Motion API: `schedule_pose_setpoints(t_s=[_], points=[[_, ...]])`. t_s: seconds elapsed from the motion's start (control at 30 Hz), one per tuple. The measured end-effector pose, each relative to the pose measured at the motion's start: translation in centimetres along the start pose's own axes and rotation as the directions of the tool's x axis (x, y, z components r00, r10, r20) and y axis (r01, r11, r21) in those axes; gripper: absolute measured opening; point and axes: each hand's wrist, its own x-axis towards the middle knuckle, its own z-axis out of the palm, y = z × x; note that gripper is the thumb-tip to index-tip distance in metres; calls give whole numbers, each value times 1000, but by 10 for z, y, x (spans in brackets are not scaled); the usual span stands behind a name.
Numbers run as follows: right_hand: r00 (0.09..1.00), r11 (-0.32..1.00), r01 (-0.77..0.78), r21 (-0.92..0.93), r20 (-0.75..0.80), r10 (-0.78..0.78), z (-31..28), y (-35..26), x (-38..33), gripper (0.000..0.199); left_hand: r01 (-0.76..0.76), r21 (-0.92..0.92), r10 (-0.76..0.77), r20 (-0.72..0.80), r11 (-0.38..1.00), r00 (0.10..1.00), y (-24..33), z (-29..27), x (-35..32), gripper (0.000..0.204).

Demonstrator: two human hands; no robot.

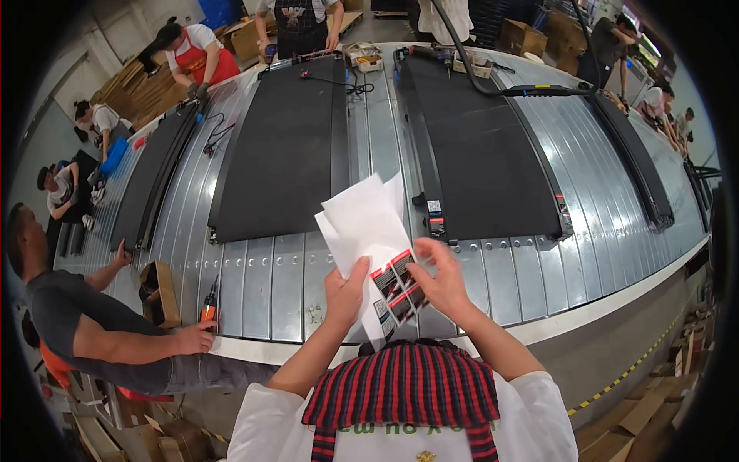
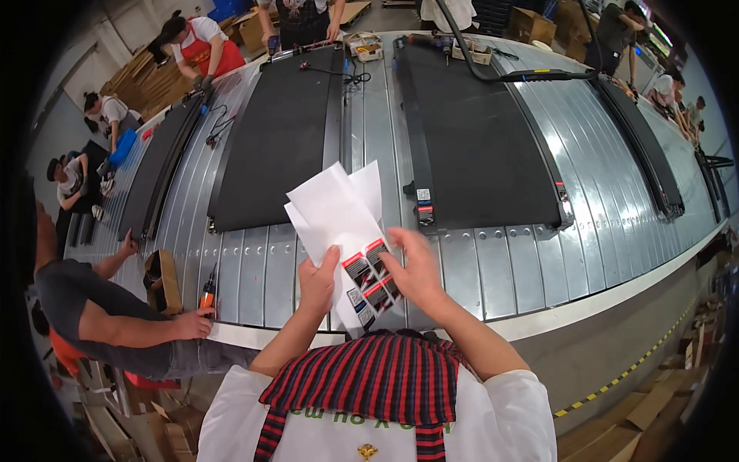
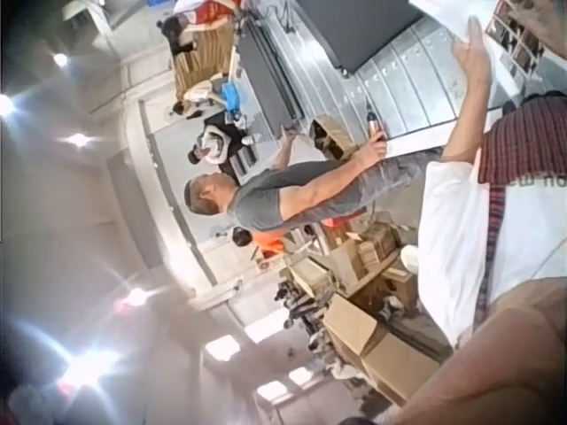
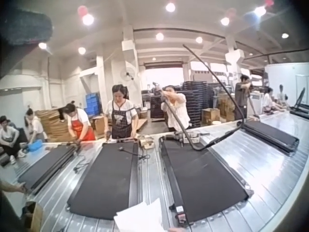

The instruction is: Peeling and applying identification and instruction labels to treadmills on a factory assembly line.

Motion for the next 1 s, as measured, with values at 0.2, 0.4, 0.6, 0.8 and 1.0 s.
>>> schedule_pose_setpoints(t_s=[0.2,0.4,0.6,0.8,1.0], points=[[994,993,-62,105,99,51,2,-24,-12,13,-164,57,164,1,985,986,9,5,-3,29],[991,982,-92,163,110,74,0,-32,-10,8,-195,112,163,248,974,955,12,-3,-6,28],[976,945,-210,250,111,187,6,-32,10,16,-50,214,-74,533,976,843,22,-12,-2,29],[905,865,-409,291,249,344,11,-32,-5,18,-34,199,-45,379,979,924,25,-23,3,29],[891,842,-454,291,158,425,0,-7,-18,20,-67,211,-23,397,975,917,23,-34,9,30]])
